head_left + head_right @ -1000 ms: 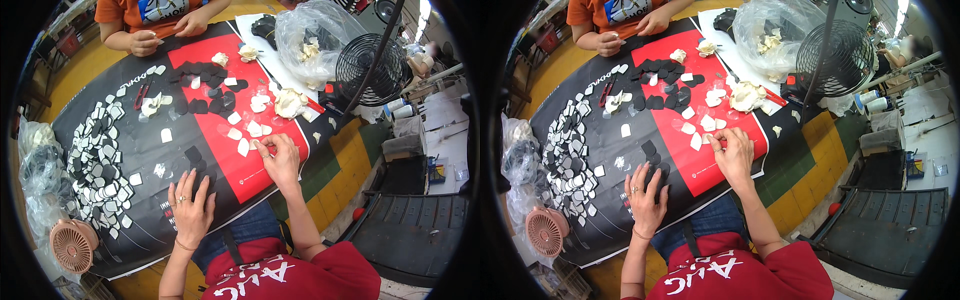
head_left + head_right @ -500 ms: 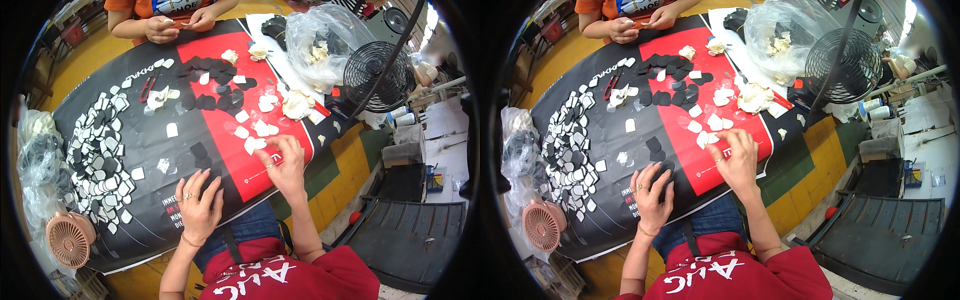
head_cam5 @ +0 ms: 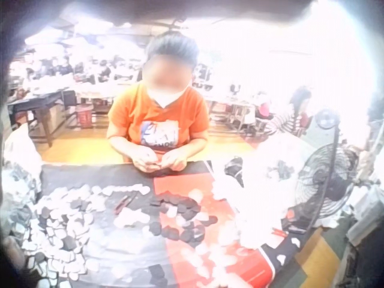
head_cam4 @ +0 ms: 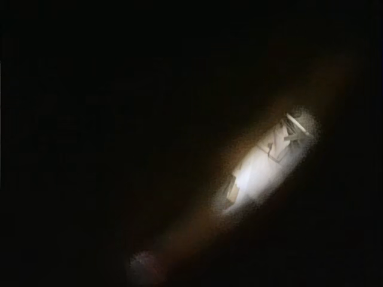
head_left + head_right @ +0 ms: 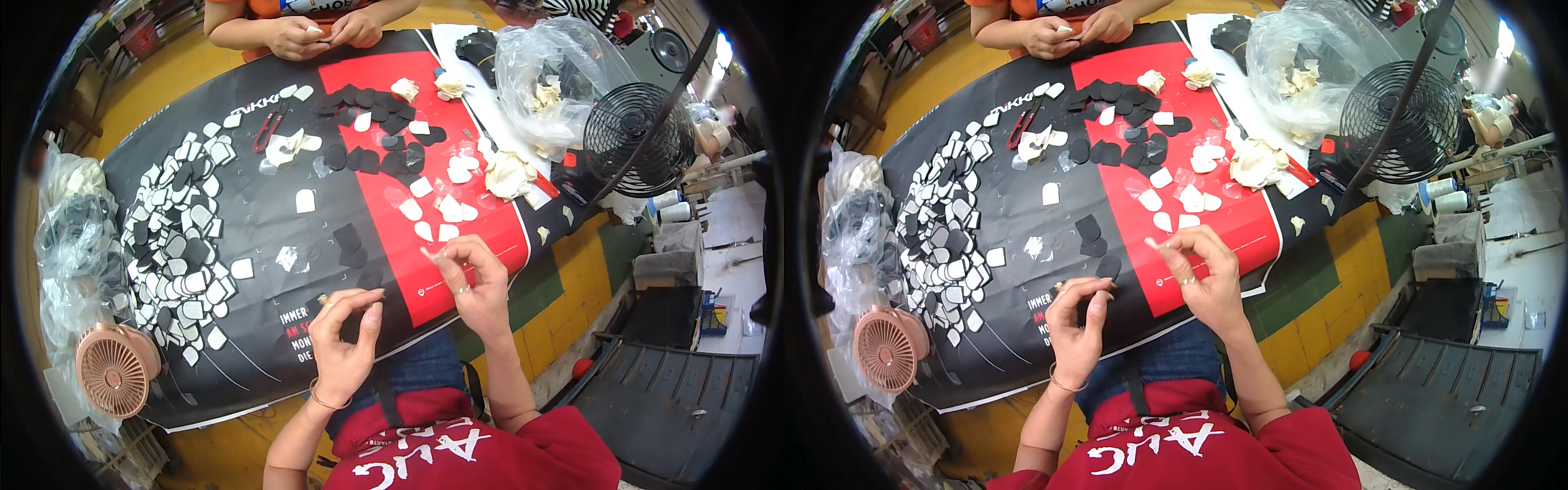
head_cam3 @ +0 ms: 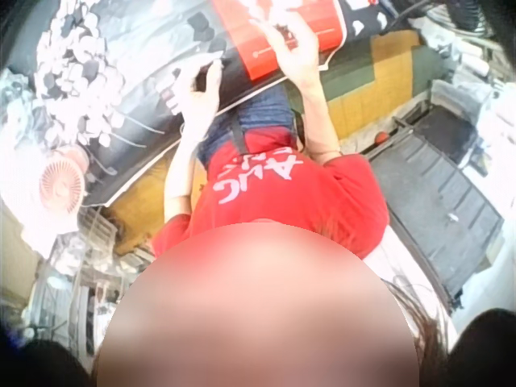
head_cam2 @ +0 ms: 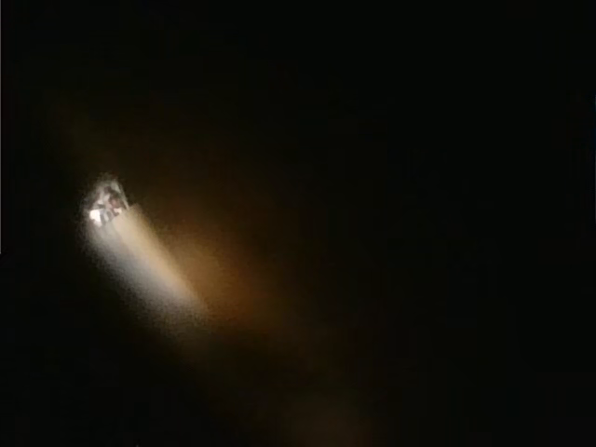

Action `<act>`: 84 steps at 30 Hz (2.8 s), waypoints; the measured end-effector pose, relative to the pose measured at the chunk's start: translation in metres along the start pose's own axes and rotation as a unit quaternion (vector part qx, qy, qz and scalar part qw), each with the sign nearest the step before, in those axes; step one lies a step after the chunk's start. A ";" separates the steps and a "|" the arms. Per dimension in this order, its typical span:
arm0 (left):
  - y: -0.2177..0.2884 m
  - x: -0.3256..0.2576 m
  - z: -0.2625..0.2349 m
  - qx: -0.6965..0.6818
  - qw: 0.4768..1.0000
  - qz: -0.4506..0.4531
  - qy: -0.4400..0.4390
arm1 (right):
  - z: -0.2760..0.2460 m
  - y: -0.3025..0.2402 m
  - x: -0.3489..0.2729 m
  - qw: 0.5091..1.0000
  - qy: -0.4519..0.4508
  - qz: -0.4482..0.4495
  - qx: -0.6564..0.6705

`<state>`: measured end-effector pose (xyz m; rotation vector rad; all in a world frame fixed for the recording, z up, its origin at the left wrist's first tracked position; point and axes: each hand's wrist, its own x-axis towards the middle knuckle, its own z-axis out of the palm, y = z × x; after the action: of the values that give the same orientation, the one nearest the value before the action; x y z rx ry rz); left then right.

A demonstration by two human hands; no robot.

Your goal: The person repeatedly picks small white and black foam pieces from a table and presses them together by hand to form small assemblies. They place the finished pieces back on the table while continuing the same process with new pieces.

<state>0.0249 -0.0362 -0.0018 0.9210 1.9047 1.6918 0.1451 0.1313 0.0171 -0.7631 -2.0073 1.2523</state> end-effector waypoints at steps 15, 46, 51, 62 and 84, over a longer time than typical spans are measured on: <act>0.006 -0.010 -0.007 -0.011 0.998 -0.033 0.047 | 0.017 -0.024 -0.029 0.983 -0.163 -0.011 0.086; -0.025 -0.026 -0.076 0.434 0.878 0.201 -0.015 | 0.064 -0.036 0.007 0.949 -0.299 0.090 -0.031; -0.034 -0.033 -0.070 0.467 0.858 0.212 -0.029 | 0.077 -0.035 0.001 0.944 -0.309 0.099 -0.062; -0.040 -0.031 -0.070 0.467 0.850 0.241 -0.031 | 0.083 -0.028 -0.003 0.949 -0.293 0.070 -0.089; -0.039 -0.031 -0.071 0.460 0.851 0.251 -0.034 | 0.083 -0.027 0.001 0.944 -0.310 0.044 -0.101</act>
<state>-0.0105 -0.1093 -0.0322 1.9279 2.6014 0.8249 0.0765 0.0773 0.0137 -0.6010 -2.6634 1.4844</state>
